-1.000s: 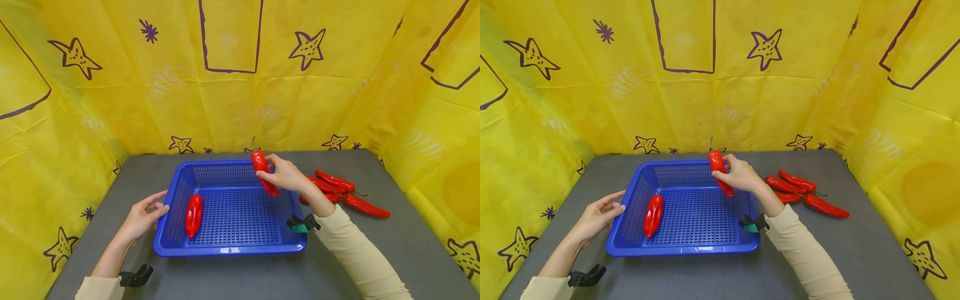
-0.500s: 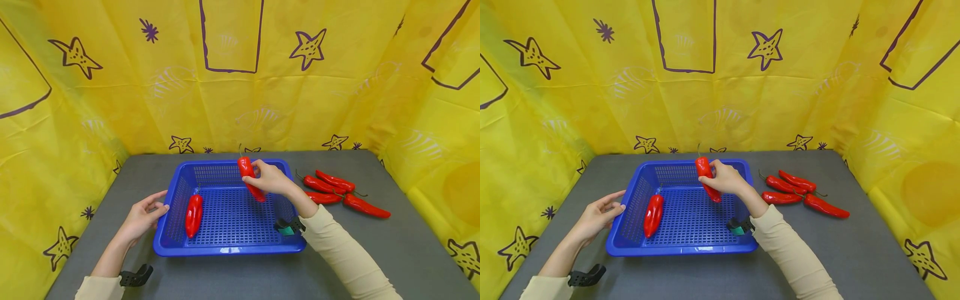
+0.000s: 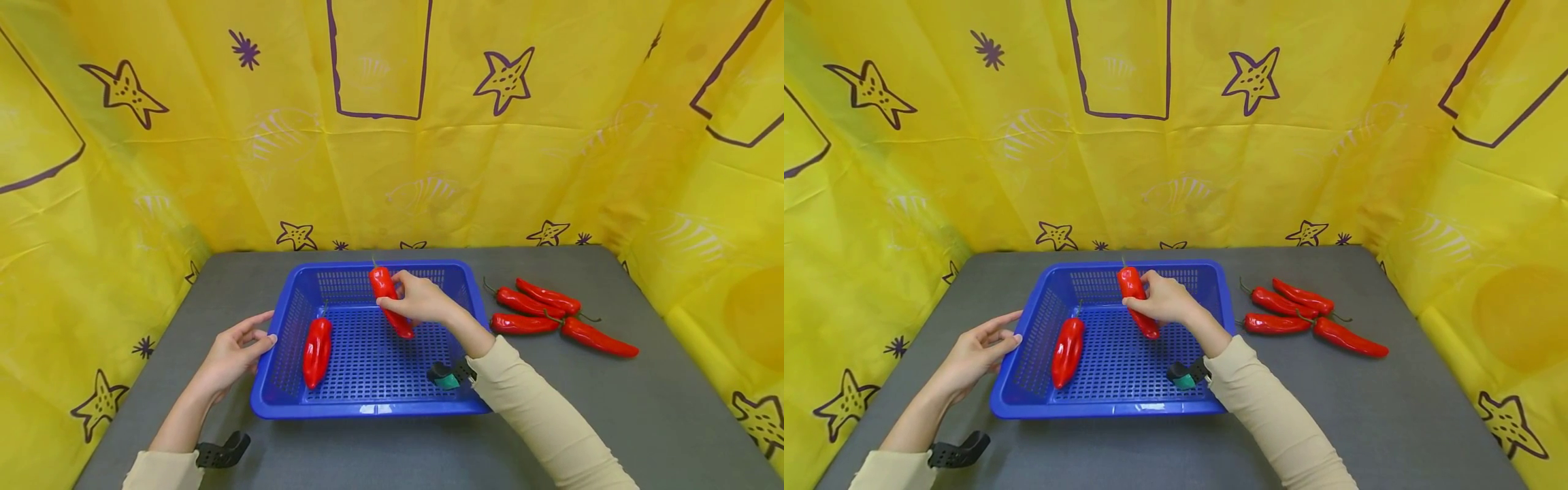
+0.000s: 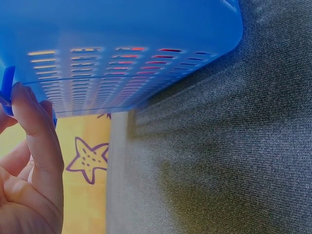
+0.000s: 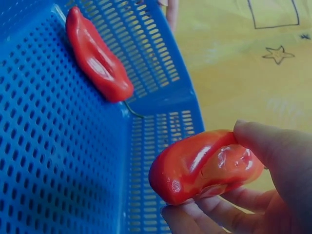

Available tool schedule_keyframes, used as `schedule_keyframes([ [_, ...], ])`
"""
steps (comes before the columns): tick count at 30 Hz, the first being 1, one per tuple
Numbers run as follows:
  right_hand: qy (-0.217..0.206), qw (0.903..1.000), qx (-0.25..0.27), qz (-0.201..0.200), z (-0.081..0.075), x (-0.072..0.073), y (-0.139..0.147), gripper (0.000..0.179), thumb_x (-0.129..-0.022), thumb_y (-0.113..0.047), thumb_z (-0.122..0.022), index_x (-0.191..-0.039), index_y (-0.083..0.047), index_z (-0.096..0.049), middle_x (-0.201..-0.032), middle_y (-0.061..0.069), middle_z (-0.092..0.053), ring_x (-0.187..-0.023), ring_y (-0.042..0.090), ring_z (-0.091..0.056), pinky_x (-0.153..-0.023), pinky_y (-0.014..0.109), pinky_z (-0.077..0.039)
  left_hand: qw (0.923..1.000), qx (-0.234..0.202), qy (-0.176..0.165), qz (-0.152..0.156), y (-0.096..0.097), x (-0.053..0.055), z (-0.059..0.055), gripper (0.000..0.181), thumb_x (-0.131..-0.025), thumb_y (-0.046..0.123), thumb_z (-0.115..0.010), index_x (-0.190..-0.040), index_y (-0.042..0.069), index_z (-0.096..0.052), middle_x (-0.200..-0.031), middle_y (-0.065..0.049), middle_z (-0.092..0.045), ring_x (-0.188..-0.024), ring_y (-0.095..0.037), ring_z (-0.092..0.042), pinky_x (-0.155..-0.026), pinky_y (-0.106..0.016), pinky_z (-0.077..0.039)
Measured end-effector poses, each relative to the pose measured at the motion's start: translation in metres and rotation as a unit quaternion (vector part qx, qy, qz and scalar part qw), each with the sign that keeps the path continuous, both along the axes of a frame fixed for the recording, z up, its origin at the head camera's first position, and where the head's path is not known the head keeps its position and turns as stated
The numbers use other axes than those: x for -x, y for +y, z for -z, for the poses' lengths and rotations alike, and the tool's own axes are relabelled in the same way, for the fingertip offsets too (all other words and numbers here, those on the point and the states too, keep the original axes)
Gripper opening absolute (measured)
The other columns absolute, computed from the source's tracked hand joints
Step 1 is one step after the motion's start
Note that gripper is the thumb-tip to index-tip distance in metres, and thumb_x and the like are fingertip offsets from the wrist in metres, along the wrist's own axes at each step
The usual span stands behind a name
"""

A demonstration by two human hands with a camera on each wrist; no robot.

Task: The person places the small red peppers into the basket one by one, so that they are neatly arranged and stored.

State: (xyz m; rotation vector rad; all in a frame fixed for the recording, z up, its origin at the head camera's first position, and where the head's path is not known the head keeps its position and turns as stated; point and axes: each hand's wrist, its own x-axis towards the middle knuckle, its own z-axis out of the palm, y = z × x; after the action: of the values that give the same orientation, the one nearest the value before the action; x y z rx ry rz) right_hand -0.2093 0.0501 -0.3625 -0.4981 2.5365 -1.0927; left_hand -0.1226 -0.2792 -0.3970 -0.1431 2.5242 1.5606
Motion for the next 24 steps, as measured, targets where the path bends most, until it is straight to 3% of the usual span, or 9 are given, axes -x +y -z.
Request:
schedule_keyframes([
  [6, -0.014, 0.9998, 0.003, -0.012, 0.003, -0.001, -0.011, 0.054, -0.085, -0.035, -0.063, -0.124, -0.003, -0.044, -0.092, 0.011, -0.061, -0.059, 0.015, -0.062, -0.055, 0.04, -0.054, 1.0, 0.003, -0.004, -0.001, 0.0, 0.0, -0.001, 0.063, -0.087, 0.032, -0.063, -0.14, 0.012, -0.036, -0.097, -0.016, -0.061, -0.071, -0.022, -0.063, -0.061, -0.033, -0.054],
  [24, -0.039, 0.9987, -0.018, -0.028, 0.018, 0.0, -0.035, 0.055, -0.084, -0.035, -0.065, -0.122, -0.001, -0.045, -0.086, 0.008, -0.06, -0.063, 0.015, -0.062, -0.054, 0.035, -0.055, 1.0, -0.003, -0.006, 0.0, -0.001, 0.001, 0.0, 0.063, -0.087, 0.032, -0.063, -0.14, 0.012, -0.036, -0.096, -0.015, -0.061, -0.07, -0.021, -0.062, -0.06, -0.033, -0.054],
])
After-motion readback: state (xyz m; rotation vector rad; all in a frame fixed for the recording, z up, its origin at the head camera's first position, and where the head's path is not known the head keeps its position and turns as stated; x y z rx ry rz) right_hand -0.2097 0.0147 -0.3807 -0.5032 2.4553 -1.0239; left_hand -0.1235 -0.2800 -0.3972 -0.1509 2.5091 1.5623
